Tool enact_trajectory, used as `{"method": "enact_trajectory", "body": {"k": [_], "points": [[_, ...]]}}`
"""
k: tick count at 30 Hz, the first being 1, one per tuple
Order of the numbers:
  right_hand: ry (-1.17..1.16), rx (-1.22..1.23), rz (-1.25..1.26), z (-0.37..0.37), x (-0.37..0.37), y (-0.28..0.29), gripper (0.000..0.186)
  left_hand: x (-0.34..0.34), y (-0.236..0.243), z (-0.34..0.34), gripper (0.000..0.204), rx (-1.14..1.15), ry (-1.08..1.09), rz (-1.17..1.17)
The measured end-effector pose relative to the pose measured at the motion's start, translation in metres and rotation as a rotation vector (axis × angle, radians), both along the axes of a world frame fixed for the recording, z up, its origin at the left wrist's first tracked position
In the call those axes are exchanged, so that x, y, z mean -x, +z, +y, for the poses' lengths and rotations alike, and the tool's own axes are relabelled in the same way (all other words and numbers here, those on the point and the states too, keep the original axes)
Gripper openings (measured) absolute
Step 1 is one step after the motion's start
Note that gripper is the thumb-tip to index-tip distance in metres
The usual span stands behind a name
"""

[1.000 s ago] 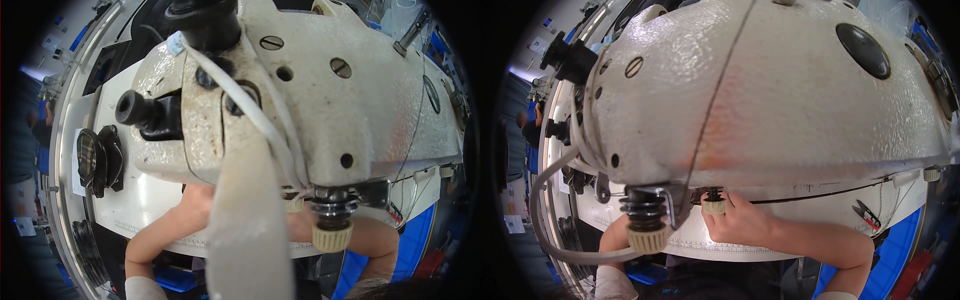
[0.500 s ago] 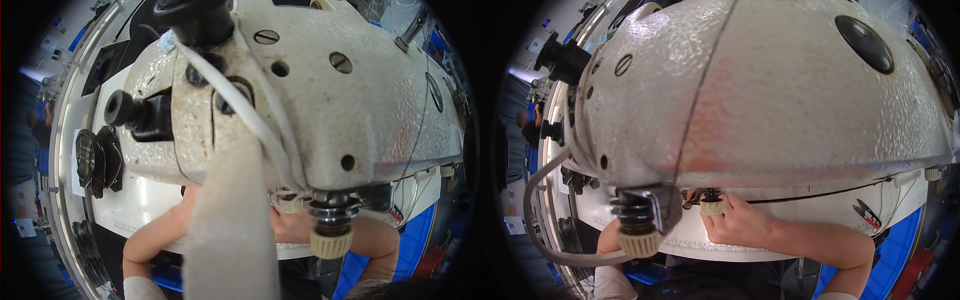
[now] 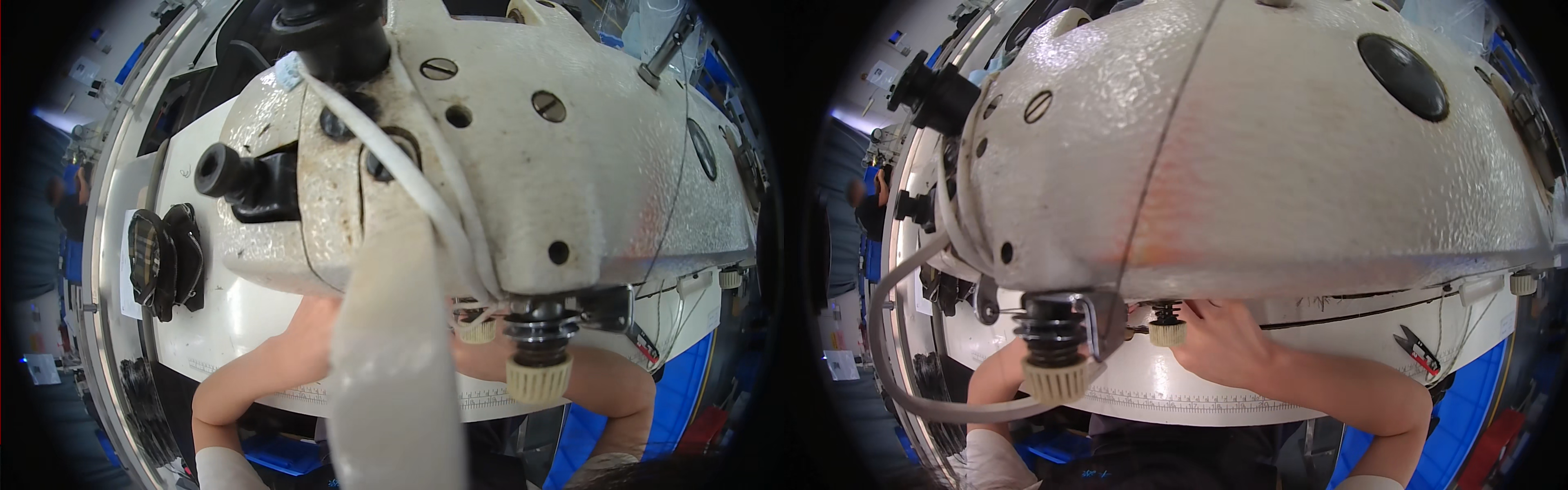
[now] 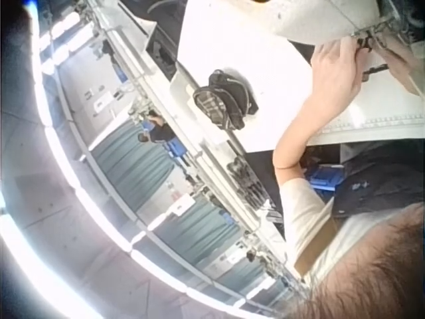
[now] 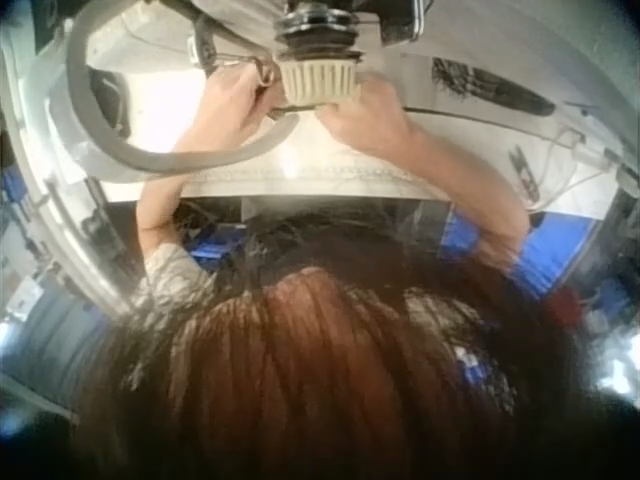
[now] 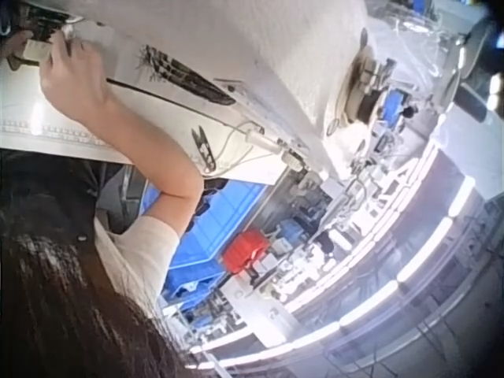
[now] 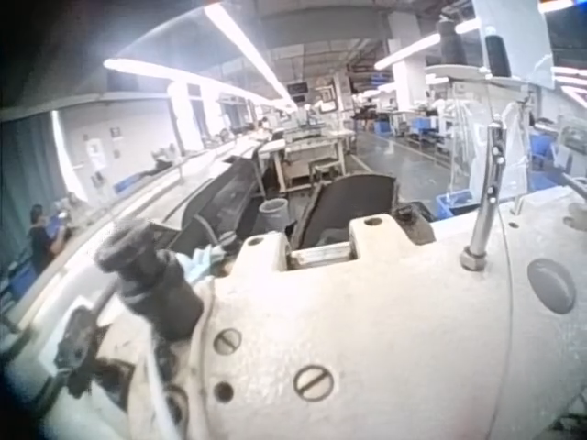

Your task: Sewing together components of small leather pouches using an industrial sewing machine.

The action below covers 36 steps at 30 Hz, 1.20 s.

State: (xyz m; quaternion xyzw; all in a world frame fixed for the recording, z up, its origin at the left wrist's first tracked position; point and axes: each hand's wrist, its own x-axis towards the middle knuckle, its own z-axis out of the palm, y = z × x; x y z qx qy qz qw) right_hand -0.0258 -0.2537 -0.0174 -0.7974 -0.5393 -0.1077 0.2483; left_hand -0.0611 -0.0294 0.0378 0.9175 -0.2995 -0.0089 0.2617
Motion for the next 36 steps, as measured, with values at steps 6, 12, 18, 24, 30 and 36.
{"method": "enact_trajectory", "body": {"k": [6,12,18,24,30,36], "points": [[0.082,0.023,-0.122,0.006,0.004,-0.019,0.019,0.016,-0.029,0.011,0.036,0.061,0.133,0.062],[0.021,-0.04,-0.147,0.004,0.0,0.005,0.018,0.018,-0.023,0.0,0.032,-0.142,0.096,0.059],[0.082,-0.001,-0.08,0.007,-0.003,-0.005,0.018,0.007,-0.018,-0.007,0.024,0.038,0.246,0.128],[0.062,0.04,-0.075,0.002,0.001,0.0,0.018,-0.006,-0.019,-0.011,0.018,-0.023,0.046,-0.278],[0.019,0.108,0.013,0.0,0.006,-0.001,0.01,-0.009,-0.008,-0.01,0.02,-0.094,0.066,-0.152],[-0.042,0.138,0.023,0.0,-0.001,-0.006,0.006,-0.012,-0.007,-0.008,0.02,-0.078,0.196,-0.006]]}}
